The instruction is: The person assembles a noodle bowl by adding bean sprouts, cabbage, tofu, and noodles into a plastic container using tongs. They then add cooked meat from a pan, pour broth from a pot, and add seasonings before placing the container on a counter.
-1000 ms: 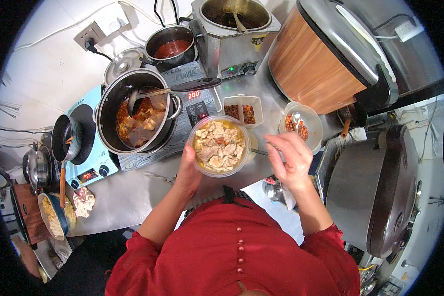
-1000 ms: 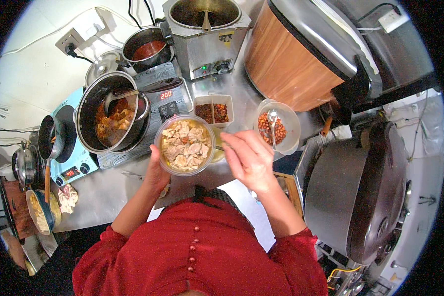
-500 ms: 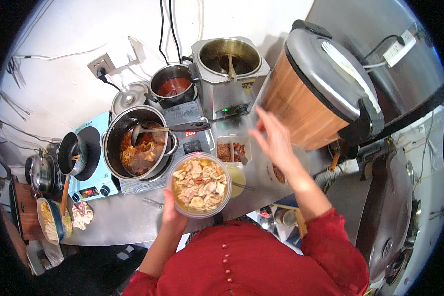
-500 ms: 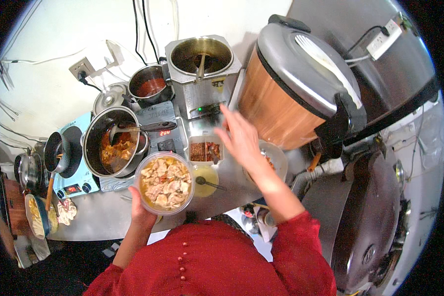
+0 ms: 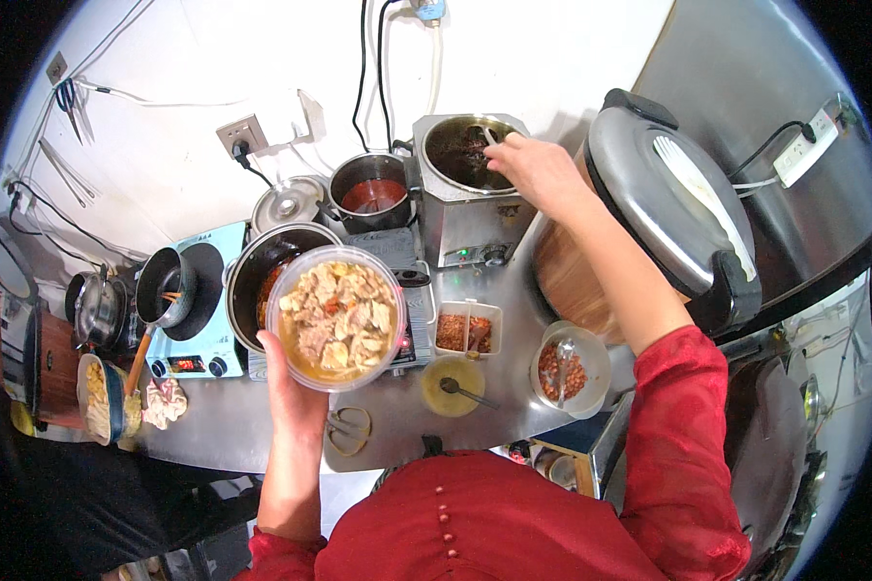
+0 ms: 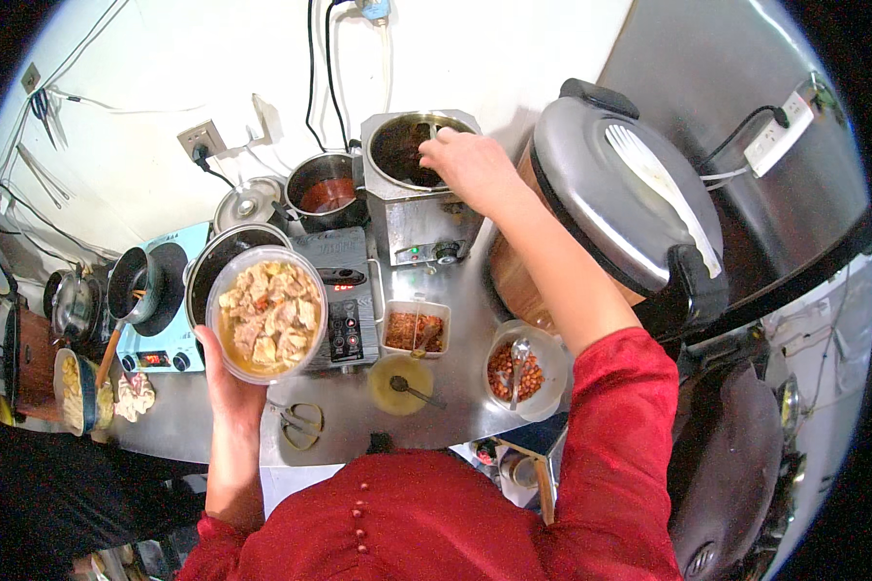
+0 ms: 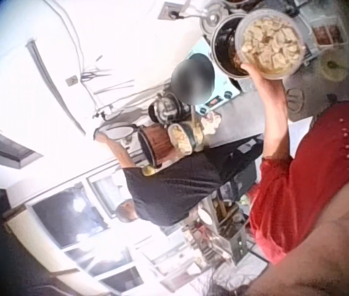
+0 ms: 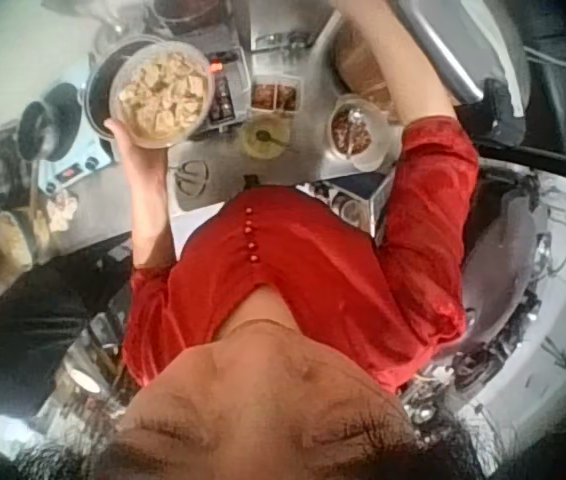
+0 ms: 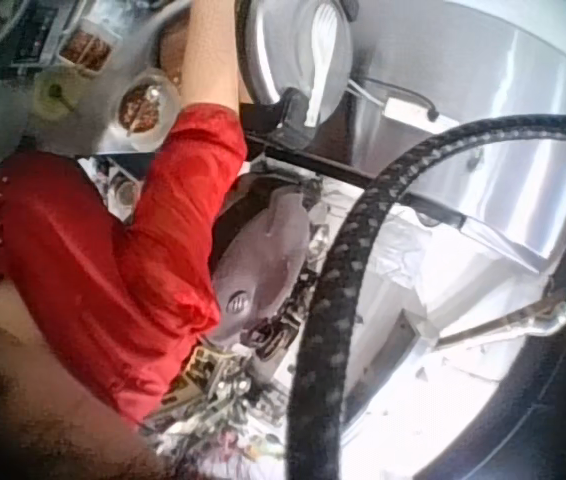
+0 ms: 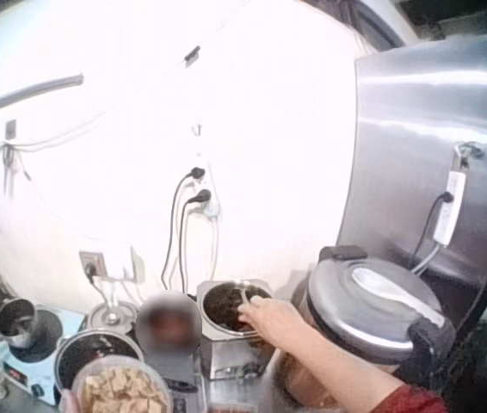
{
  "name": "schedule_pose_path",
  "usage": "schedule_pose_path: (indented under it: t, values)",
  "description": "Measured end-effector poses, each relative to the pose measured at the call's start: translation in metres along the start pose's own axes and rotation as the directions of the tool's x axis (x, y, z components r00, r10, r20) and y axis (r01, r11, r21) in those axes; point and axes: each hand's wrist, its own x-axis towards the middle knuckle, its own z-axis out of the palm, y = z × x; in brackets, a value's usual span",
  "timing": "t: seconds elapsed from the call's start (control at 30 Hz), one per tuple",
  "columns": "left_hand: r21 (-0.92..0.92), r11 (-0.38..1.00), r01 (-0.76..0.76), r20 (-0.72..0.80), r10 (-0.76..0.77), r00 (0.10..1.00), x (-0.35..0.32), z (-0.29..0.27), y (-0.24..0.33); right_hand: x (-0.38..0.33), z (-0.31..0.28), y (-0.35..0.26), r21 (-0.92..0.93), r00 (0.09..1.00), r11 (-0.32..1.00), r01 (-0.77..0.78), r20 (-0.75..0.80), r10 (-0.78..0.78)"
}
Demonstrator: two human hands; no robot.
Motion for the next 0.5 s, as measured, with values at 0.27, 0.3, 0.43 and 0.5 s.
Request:
schedule_pose_path:
  t: [0.27, 0.3, 0.43, 0.5]
  values:
    - [-0.018, 0.999, -0.027, -0.001, 0.027, 1.000, 0.058, 0.019, -0.003, -0.002, -0.004, 0.010, 0.338, 0.928, 0.874, -0.349, -0.004, 0.372]
    - [-0.021, 1.000, -0.017, 0.027, 0.017, 0.999, 0.064, 0.022, -0.005, -0.003, -0.002, 0.010, 0.369, 0.906, 0.839, -0.400, 0.019, 0.424]
    - [-0.016, 1.000, 0.023, 0.058, -0.022, 0.998, 0.079, 0.031, -0.010, -0.006, -0.003, 0.014, 0.470, 0.806, 0.693, -0.547, 0.072, 0.588]
    - [-0.004, 0.998, 0.057, 0.030, -0.057, 0.998, 0.084, 0.034, -0.010, -0.004, -0.013, 0.016, 0.570, 0.754, 0.612, -0.548, 0.022, 0.656]
